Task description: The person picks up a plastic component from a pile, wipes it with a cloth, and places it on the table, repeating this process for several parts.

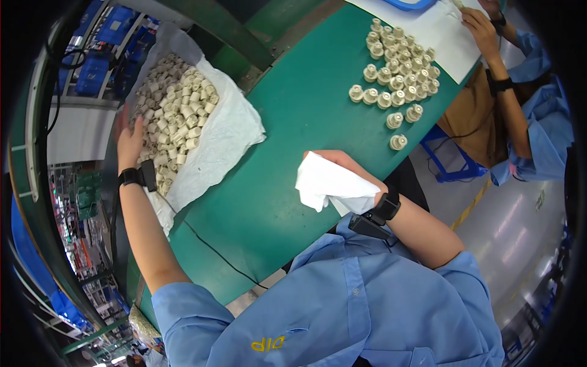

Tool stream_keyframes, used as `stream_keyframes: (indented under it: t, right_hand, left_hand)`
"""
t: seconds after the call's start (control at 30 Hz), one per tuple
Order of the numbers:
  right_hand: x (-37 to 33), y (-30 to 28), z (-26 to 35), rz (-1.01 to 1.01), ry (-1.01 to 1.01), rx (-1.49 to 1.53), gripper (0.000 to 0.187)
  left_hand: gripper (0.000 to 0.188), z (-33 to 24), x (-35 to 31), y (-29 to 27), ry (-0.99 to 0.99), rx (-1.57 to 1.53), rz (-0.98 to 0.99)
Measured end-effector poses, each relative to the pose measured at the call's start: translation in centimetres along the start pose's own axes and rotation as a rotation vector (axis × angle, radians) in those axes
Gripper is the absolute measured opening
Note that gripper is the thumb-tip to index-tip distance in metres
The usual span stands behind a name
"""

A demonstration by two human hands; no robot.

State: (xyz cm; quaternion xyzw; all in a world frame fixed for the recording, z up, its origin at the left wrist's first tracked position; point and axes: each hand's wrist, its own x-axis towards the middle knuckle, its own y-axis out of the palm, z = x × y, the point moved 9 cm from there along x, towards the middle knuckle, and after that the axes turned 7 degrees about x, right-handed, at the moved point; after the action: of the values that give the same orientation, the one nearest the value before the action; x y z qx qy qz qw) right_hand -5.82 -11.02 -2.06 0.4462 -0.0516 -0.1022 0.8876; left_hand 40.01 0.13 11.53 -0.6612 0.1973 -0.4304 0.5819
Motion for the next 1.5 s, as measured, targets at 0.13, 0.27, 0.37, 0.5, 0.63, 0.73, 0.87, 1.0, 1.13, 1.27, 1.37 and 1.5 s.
stream_keyframes:
  t: [0.13,0.27,0.37,0.5,0.63,0.73,0.87,1.0,1.13,1.27,1.37,1.5]
  right_hand:
    - [0.2,0.0,-0.2,0.034,-0.038,-0.014,0.024]
    - [0.2,0.5,0.2,0.074,-0.069,-0.031,0.023]
    - [0.0,0.6,0.3,0.052,-0.052,-0.023,0.024]
    - [0.0,0.4,0.1,0.051,-0.056,-0.015,0.024]
    - [0.0,0.2,-0.2,0.044,-0.046,-0.001,0.025]
    - [0.1,0.2,-0.2,0.042,-0.033,0.005,0.025]
    - [0.1,0.2,-0.2,0.062,-0.033,0.011,0.026]
    - [0.0,0.4,-0.2,0.075,-0.026,0.038,0.026]
    - [-0.2,0.6,-0.9,0.049,-0.034,-0.099,0.021]
    - [-0.8,2.2,-0.5,0.123,-0.174,-0.681,0.016]
    - [-1.6,3.2,-0.6,0.183,-0.271,-1.029,0.015]
    - [-1.7,3.8,-0.7,0.229,-0.171,-0.986,0.018]
  left_hand:
    - [0.054,-2.9,0.2,-1.3,0.117,-0.016,0.059]
    - [0.047,-7.1,0.3,-2.1,0.239,0.115,0.002]
    - [0.046,-10.6,0.6,-1.4,0.254,-0.015,0.077]
    - [0.049,-11.7,1.1,1.6,0.289,0.044,0.142]
    - [0.047,-10.5,1.0,1.9,0.151,0.095,0.289]
    - [0.047,-12.7,0.5,-0.5,0.321,0.157,0.076]
    - [0.049,-19.2,-2.0,-5.5,0.521,0.085,-0.055]
    - [0.048,-26.5,-6.0,-9.1,0.622,-0.067,0.044]
    - [0.052,-33.3,-8.5,-9.7,0.619,-0.446,0.22]
    - [0.055,-39.7,-10.4,-10.4,0.861,-0.477,0.192]
    - [0.052,-45.1,-12.1,-8.9,1.111,-0.431,0.121]
    - [0.041,-50.4,-15.0,-6.1,1.372,-0.456,0.066]
